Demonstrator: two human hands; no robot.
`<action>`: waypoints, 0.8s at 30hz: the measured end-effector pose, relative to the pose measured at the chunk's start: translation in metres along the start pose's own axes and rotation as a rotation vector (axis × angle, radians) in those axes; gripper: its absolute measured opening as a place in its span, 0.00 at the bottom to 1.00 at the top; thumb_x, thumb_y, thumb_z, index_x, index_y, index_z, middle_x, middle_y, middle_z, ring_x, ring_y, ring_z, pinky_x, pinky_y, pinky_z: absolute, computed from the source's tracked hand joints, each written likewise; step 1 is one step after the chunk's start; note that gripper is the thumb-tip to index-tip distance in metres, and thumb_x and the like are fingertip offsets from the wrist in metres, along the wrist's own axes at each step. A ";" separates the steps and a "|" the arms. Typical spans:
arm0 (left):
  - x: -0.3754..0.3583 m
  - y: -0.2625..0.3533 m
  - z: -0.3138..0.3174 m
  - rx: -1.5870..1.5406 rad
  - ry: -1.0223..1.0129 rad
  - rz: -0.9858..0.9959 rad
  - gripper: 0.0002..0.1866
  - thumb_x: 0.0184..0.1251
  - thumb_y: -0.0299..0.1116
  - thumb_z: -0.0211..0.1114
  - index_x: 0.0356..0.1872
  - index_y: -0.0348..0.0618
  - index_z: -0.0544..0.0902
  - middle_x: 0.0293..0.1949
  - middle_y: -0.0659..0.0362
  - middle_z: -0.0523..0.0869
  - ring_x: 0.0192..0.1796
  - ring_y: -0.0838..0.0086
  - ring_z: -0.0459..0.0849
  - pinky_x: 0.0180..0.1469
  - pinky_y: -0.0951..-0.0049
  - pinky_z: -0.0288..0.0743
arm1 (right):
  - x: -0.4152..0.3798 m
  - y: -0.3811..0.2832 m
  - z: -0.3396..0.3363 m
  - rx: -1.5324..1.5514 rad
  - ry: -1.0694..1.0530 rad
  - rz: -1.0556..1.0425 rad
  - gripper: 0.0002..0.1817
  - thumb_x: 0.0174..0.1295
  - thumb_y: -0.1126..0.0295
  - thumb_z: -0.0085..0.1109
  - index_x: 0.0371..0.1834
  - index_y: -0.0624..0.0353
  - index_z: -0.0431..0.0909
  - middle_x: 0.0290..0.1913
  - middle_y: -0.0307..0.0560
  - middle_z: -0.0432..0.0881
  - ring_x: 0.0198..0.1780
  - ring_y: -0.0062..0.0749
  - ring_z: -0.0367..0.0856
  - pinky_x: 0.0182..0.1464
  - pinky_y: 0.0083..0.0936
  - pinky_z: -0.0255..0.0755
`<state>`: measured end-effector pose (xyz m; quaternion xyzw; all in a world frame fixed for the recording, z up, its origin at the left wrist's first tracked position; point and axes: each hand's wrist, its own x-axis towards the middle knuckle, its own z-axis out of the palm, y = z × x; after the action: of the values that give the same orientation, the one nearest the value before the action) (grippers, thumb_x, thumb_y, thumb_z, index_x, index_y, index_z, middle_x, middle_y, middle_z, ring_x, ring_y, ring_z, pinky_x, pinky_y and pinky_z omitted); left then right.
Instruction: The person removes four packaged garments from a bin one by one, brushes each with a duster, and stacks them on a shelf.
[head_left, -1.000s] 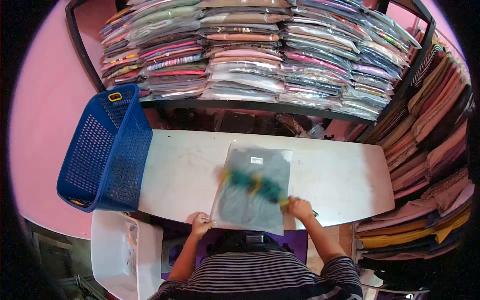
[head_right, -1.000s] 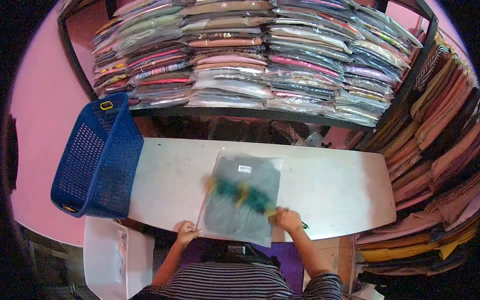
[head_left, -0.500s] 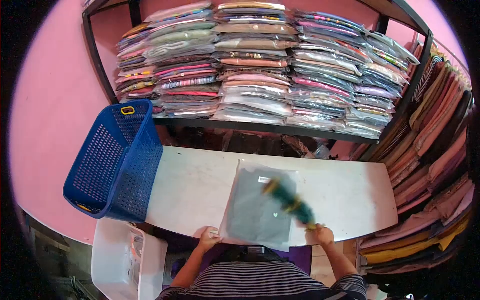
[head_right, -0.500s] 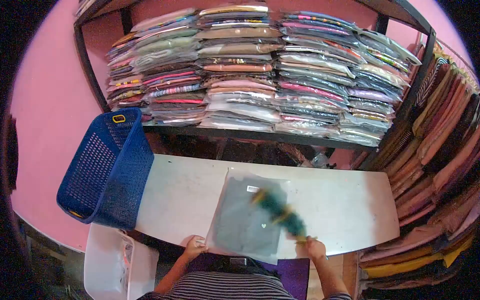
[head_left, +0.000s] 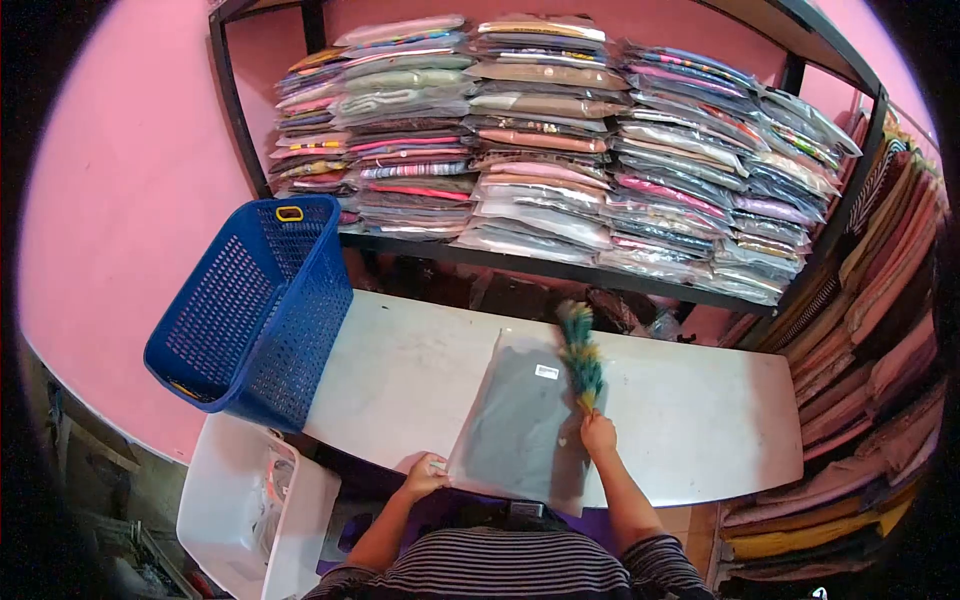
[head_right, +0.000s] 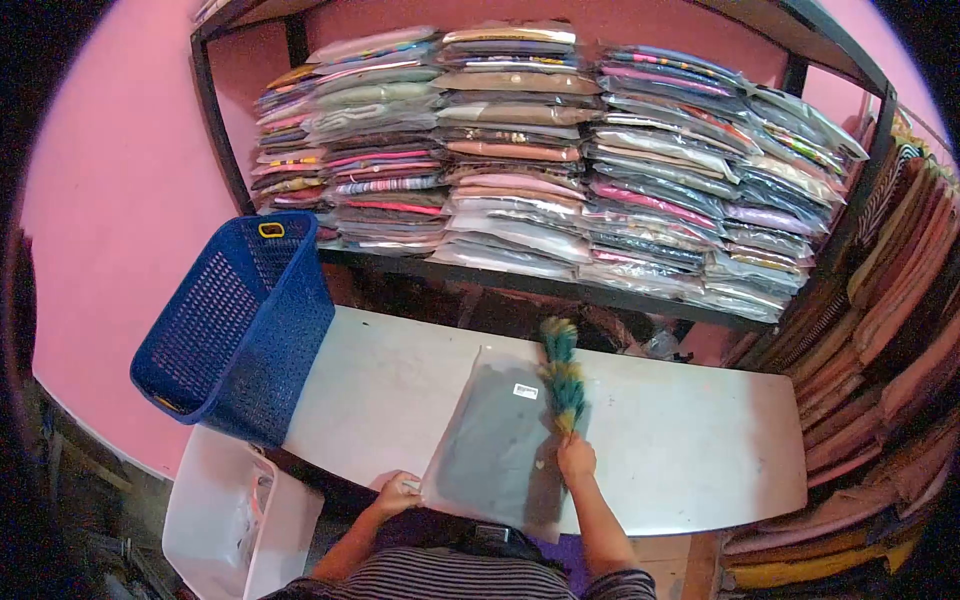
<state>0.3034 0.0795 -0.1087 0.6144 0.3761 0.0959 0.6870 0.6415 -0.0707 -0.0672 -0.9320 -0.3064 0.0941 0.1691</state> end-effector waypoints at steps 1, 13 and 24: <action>-0.001 0.003 0.000 -0.002 0.008 0.001 0.24 0.45 0.21 0.65 0.43 0.35 0.63 0.27 0.51 0.80 0.27 0.72 0.79 0.29 0.75 0.74 | -0.014 -0.001 -0.006 -0.053 -0.048 -0.052 0.16 0.60 0.59 0.35 0.35 0.57 0.71 0.28 0.58 0.78 0.29 0.53 0.77 0.30 0.42 0.72; 0.073 0.032 0.008 0.356 0.092 0.047 0.32 0.39 0.40 0.72 0.45 0.34 0.68 0.29 0.55 0.79 0.31 0.70 0.79 0.33 0.73 0.73 | -0.105 0.174 -0.053 0.063 0.065 0.203 0.16 0.57 0.63 0.41 0.37 0.63 0.73 0.28 0.60 0.77 0.32 0.52 0.76 0.33 0.40 0.69; 0.049 0.214 0.082 -0.152 -0.012 -0.126 0.36 0.38 0.26 0.62 0.54 0.38 0.60 0.46 0.52 0.73 0.46 0.66 0.74 0.48 0.68 0.70 | -0.086 0.199 -0.024 0.326 0.251 0.341 0.19 0.56 0.61 0.43 0.36 0.69 0.74 0.30 0.65 0.76 0.35 0.57 0.74 0.37 0.41 0.67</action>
<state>0.4601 0.0940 0.0647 0.5361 0.4017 0.0770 0.7385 0.6870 -0.2786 -0.1132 -0.9351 -0.1023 0.0530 0.3352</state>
